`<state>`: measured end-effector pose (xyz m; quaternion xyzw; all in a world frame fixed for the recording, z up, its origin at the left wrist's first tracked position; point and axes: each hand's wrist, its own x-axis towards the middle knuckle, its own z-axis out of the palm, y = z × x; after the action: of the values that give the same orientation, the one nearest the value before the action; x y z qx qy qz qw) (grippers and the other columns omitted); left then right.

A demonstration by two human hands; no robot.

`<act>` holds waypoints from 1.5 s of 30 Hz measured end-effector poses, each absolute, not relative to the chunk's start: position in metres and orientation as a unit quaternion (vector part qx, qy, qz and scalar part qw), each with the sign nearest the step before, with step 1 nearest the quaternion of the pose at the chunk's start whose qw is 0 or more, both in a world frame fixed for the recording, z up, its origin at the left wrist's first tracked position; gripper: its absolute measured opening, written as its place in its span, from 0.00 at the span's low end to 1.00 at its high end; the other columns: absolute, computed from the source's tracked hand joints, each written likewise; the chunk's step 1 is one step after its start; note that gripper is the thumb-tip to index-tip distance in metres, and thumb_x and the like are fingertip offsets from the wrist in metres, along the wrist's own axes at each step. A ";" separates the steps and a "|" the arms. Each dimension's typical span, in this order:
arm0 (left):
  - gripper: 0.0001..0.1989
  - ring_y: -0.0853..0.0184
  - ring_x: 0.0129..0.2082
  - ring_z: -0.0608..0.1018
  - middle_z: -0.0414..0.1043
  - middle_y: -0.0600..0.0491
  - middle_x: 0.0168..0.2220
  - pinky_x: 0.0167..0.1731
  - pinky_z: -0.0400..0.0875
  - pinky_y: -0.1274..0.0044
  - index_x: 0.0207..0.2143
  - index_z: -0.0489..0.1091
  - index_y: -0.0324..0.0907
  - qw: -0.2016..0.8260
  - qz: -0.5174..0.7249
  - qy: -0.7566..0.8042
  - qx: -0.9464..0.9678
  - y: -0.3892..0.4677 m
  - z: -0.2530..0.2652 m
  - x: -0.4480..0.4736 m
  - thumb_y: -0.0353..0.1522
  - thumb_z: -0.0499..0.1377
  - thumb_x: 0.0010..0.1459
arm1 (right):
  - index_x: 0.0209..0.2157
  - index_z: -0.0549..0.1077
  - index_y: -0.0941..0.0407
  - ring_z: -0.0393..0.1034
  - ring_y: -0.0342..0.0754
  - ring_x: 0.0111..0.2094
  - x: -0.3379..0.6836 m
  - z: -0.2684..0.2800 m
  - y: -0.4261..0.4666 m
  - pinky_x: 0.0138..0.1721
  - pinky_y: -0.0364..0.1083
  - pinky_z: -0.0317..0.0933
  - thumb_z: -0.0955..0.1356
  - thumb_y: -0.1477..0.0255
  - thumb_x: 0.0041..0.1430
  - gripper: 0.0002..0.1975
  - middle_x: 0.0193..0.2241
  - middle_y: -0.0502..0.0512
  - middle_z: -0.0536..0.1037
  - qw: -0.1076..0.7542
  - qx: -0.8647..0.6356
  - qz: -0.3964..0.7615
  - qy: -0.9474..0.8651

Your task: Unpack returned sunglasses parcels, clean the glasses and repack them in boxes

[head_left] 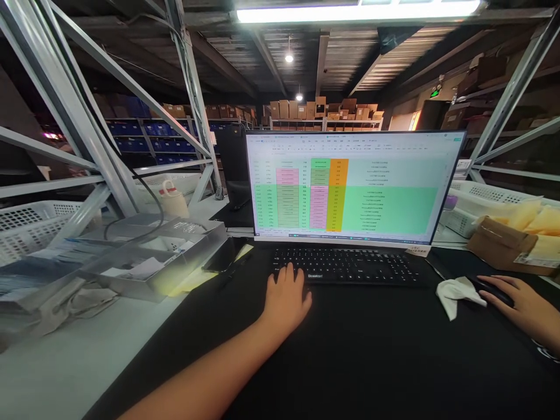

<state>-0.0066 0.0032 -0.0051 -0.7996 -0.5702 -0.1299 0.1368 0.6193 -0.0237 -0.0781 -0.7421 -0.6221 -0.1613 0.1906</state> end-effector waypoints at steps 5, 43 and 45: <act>0.27 0.49 0.62 0.66 0.61 0.36 0.65 0.59 0.61 0.55 0.63 0.64 0.37 0.141 -0.134 -0.569 -0.799 0.004 -0.007 -0.007 0.39 0.53 0.64 | 0.57 0.72 0.45 0.67 0.59 0.57 0.619 -0.076 -0.024 0.55 0.59 0.66 0.57 0.39 0.56 0.37 0.55 0.58 0.69 0.202 -0.746 -0.122 -0.623; 0.28 0.48 0.63 0.64 0.59 0.35 0.66 0.59 0.60 0.54 0.63 0.63 0.37 0.132 -0.127 -0.569 -0.801 0.005 -0.008 -0.008 0.41 0.53 0.65 | 0.50 0.73 0.46 0.67 0.61 0.55 0.596 -0.057 -0.037 0.54 0.62 0.66 0.57 0.42 0.53 0.33 0.51 0.58 0.73 0.207 -0.752 -0.111 -0.616; 0.28 0.48 0.64 0.63 0.57 0.34 0.67 0.60 0.59 0.54 0.64 0.62 0.36 0.129 -0.133 -0.571 -0.800 0.005 -0.008 -0.007 0.40 0.53 0.65 | 0.52 0.72 0.46 0.67 0.61 0.56 0.591 -0.053 -0.039 0.53 0.62 0.67 0.57 0.42 0.53 0.34 0.51 0.59 0.72 0.198 -0.757 -0.107 -0.613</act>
<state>-0.0072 0.0050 -0.0079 -0.8000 -0.5706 -0.1335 0.1287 0.5913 -0.0387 -0.0526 -0.7575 -0.6128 -0.1069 0.1982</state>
